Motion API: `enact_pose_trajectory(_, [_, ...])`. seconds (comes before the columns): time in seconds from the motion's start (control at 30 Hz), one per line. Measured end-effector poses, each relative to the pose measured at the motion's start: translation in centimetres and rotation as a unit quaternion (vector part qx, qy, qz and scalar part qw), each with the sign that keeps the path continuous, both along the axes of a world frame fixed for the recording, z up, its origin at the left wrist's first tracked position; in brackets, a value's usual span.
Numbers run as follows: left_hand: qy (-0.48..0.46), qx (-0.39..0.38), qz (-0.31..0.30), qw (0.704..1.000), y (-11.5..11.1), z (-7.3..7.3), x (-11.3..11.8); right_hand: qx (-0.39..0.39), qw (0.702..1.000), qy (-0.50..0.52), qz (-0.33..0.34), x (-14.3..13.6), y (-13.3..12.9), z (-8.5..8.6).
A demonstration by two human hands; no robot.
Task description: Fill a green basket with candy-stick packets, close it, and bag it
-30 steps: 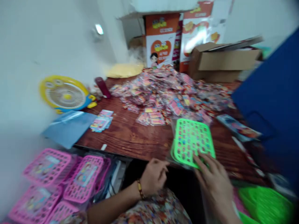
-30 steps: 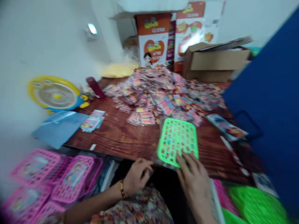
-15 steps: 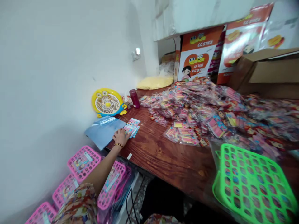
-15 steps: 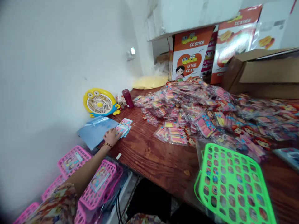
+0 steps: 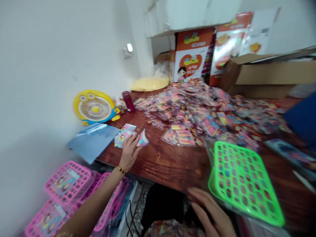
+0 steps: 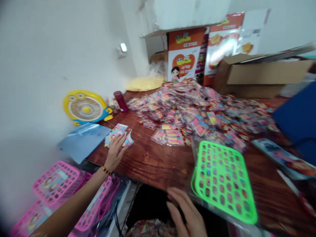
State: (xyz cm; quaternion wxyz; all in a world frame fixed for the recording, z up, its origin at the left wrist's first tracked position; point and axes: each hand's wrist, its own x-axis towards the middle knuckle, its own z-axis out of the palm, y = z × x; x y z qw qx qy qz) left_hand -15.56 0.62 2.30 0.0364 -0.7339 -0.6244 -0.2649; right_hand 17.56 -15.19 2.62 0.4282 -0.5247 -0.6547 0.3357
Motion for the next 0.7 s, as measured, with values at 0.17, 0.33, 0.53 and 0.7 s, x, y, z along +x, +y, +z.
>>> enact_pose_trajectory(0.17, [0.043,0.048,-0.340,0.938,-7.1,1.6,10.3,-0.130,0.960,0.246,-0.032,-3.2,1.3,2.5])
enact_pose_trajectory(0.33, [-0.039,0.029,-0.440,0.897,-9.3,1.8,17.1,-0.132,0.939,0.249,-0.198,4.1,-4.3,2.5])
enact_pose_trajectory(0.53, [0.061,0.081,-0.453,0.885,-8.5,1.5,24.3,-0.213,0.907,0.300,-0.203,11.6,-12.7,0.3])
enact_pose_trajectory(0.7, [0.051,0.139,-0.470,0.870,-7.6,0.6,25.6,-0.240,0.896,0.330,-0.176,9.5,-10.5,-1.4])
